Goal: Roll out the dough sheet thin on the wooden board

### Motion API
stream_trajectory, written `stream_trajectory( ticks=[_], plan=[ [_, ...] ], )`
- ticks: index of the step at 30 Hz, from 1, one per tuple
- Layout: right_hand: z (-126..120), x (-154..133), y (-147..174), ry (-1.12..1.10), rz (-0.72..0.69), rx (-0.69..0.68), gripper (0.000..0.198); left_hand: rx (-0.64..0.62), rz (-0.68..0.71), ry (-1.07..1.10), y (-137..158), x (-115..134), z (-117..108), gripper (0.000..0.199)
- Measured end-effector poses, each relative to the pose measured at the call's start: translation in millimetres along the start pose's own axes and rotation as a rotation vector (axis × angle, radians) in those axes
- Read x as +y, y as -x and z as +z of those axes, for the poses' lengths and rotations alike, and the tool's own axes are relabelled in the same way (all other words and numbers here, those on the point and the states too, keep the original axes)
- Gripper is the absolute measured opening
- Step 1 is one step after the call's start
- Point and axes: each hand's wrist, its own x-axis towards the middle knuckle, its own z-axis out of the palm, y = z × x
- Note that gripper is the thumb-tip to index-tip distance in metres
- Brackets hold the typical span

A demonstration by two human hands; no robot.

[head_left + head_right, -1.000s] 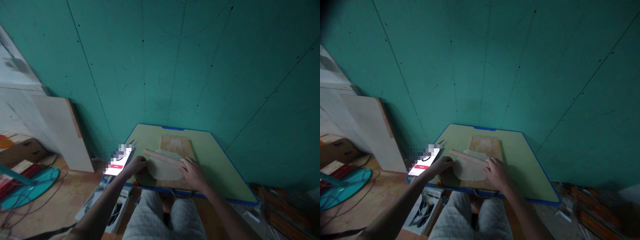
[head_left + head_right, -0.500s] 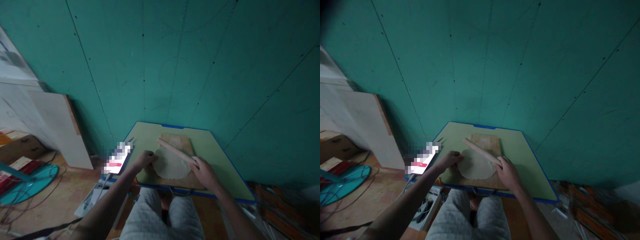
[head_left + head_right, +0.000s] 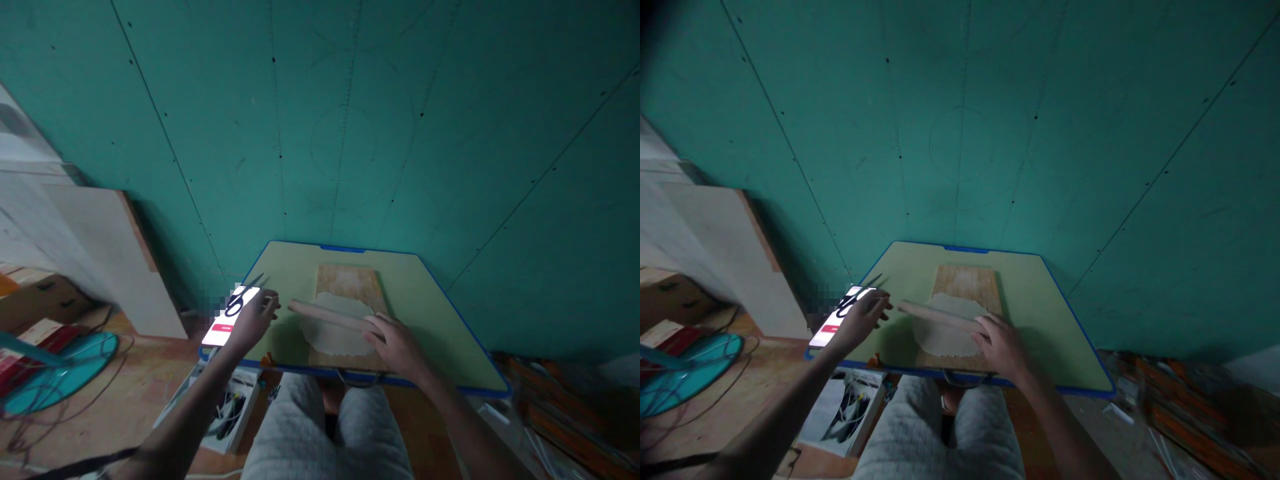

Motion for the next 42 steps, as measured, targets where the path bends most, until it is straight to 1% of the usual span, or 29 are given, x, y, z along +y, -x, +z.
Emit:
stream_trajectory(
  ticks=[1, 2, 3, 5, 7, 8, 9, 12, 14, 16, 18, 24, 28, 33, 35, 38, 40, 42],
  plan=[
    [1.9, -4.5, -1.5, 0.019, -0.024, -0.024, 0.025, 0.056, 0.092, -0.067, 5.3, -0.4, -0.6, 0.031],
    [3.8, -8.7, -3.1, 0.041, -0.045, -0.041, 0.025, 0.079, 0.196, -0.144, 11.0, -0.2, 1.6, 0.029],
    [5.4, -12.3, -4.4, 0.066, -0.063, -0.053, 0.025, 0.072, 0.293, -0.229, 16.6, 0.6, 6.3, 0.027],
    [8.1, -17.3, -5.5, 0.115, -0.086, -0.054, 0.025, -0.011, 0.434, -0.39, 25.9, 2.7, 19.9, 0.026],
    [10.0, -19.3, -4.3, 0.17, -0.083, -0.034, 0.027, -0.084, 0.492, -0.513, 31.1, 4.6, 34.1, 0.024],
    [11.1, -19.6, -2.8, 0.197, -0.073, -0.024, 0.028, -0.092, 0.509, -0.557, 32.4, 5.2, 40.1, 0.024],
    [12.5, -19.7, -1.2, 0.221, -0.061, -0.018, 0.03, -0.076, 0.526, -0.591, 32.9, 5.7, 45.0, 0.025],
    [18.2, -19.1, 1.7, 0.278, -0.048, -0.006, 0.038, 0.042, 0.58, -0.665, 32.1, 8.0, 54.1, 0.033],
    [21.7, -17.9, -1.0, 0.311, -0.06, 0.008, 0.046, 0.096, 0.574, -0.713, 29.9, 11.1, 56.8, 0.038],
    [23.7, -15.0, -8.4, 0.338, -0.062, 0.007, 0.052, 0.093, 0.547, -0.752, 24.8, 15.2, 58.2, 0.042],
    [24.2, -9.9, -19.8, 0.346, -0.054, -0.019, 0.053, 0.068, 0.527, -0.764, 15.2, 18.8, 59.2, 0.042],
    [24.6, 9.2, -60.4, 0.299, -0.069, -0.048, 0.047, 0.006, 0.509, -0.748, -31.5, 22.6, 63.5, 0.044],
    [26.4, 20.5, -84.5, 0.312, -0.038, -0.043, 0.048, 0.009, 0.495, -0.775, -54.1, 21.9, 66.8, 0.048],
    [31.2, 38.4, -111.0, 0.236, 0.036, -0.149, 0.044, 0.005, 0.441, -0.792, -71.6, 20.8, 70.6, 0.043],
    [32.5, 44.8, -122.0, 0.214, 0.049, -0.174, 0.043, -0.022, 0.425, -0.765, -79.6, 21.8, 71.3, 0.04],
    [32.9, 50.4, -136.8, 0.207, 0.079, -0.199, 0.043, -0.082, 0.454, -0.716, -91.1, 24.6, 71.0, 0.036],
    [33.3, 50.8, -141.1, 0.208, 0.098, -0.207, 0.043, -0.096, 0.464, -0.701, -93.7, 25.8, 70.5, 0.036],
    [34.2, 48.9, -137.3, 0.215, 0.101, -0.185, 0.042, -0.058, 0.473, -0.654, -88.7, 25.7, 70.5, 0.036]
  ],
)
